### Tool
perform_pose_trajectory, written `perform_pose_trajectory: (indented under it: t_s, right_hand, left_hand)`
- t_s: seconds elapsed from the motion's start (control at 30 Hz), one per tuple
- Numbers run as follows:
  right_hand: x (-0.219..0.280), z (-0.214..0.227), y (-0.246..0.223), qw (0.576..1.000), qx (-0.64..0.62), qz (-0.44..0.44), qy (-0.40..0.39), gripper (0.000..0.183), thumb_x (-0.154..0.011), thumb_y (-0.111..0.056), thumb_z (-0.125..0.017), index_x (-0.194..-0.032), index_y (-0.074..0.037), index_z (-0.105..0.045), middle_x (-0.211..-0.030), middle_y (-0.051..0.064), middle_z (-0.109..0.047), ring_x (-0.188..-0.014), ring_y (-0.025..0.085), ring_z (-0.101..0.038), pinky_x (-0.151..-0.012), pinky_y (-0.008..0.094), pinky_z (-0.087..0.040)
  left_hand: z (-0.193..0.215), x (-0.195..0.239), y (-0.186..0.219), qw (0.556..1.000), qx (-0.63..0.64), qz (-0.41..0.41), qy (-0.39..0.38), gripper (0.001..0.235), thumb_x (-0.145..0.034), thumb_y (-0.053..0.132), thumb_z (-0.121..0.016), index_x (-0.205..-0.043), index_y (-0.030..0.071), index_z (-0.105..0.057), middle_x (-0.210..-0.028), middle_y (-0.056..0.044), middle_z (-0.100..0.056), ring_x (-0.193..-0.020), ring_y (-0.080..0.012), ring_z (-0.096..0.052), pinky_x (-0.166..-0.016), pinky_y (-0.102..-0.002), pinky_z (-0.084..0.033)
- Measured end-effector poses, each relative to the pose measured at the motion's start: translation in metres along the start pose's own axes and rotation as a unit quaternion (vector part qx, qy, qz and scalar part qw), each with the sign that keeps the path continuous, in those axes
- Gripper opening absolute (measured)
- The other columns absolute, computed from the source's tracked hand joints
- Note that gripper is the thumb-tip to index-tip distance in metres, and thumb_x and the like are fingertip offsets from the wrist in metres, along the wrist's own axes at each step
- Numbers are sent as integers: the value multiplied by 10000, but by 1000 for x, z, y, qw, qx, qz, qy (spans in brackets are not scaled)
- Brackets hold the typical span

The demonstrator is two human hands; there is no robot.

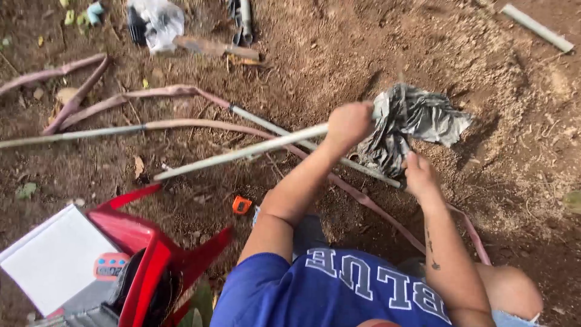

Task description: The person sits on the ground and cleans a white pipe using a cloth and a metal file. They wipe the exterior of the pipe with the cloth and then use the file to scrape the inside and outside edges of the pipe.

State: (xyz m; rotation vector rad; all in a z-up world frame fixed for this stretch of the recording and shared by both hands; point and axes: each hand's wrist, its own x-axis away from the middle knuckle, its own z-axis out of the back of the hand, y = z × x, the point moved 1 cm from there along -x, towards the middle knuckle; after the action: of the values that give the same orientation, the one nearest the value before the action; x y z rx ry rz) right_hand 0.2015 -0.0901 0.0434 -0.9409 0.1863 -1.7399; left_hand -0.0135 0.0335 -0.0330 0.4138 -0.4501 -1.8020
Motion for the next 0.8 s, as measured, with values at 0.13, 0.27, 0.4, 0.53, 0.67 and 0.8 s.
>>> perform_pose_trajectory:
  t_s: [0.13,0.27,0.4,0.53,0.67,0.8]
  right_hand:
    - [-4,1,34,998,-63,28,-7,559,-1265,-379,-298,-1133,59,-619,-915,190,-513,-908,360,-636,-907,553,-573]
    - [8,2,63,998,-30,57,-23,594,-1271,-389,-288,-1173,66,-657,-952,230,-570,-905,371,-658,-873,523,-549]
    - [19,21,85,996,-41,75,-34,436,-1253,-216,-368,-944,-8,-595,-824,139,-629,-1003,224,-808,-495,278,-519]
    - [18,32,78,996,-52,63,-17,431,-1250,-323,-331,-1169,-34,-641,-738,58,-465,-564,209,-453,-493,387,-448]
    - [5,32,90,972,-213,69,-75,417,-1254,-313,-345,-1213,21,-592,-752,31,-367,-820,251,-646,-883,454,-654]
    - [-2,36,85,960,-257,69,-81,356,-1258,-270,-330,-1133,-16,-546,-682,-11,-289,-568,171,-462,-928,577,-671]
  left_hand:
    - [44,7,14,999,8,21,29,290,-883,369,-705,-967,92,-689,-807,-139,-741,-828,-359,-803,-729,-546,-660]
    - [114,30,32,996,72,28,39,511,-1007,525,-571,-997,31,-701,-824,-208,-741,-853,-364,-788,-780,-484,-638]
    - [178,34,8,951,-87,-42,293,420,-1043,505,-608,-805,161,-646,-584,82,-569,-449,-63,-461,-398,-212,-377]
    - [290,82,46,892,-176,-60,412,426,-1058,539,-597,-839,175,-623,-587,76,-656,-457,-66,-624,-368,-215,-424]
    - [350,132,91,857,-150,-126,476,414,-976,368,-847,-778,124,-578,-603,18,-570,-508,-142,-545,-484,-332,-404]
    - [375,150,111,839,-100,-236,480,467,-979,300,-859,-704,103,-537,-597,-13,-536,-499,-204,-510,-509,-388,-414]
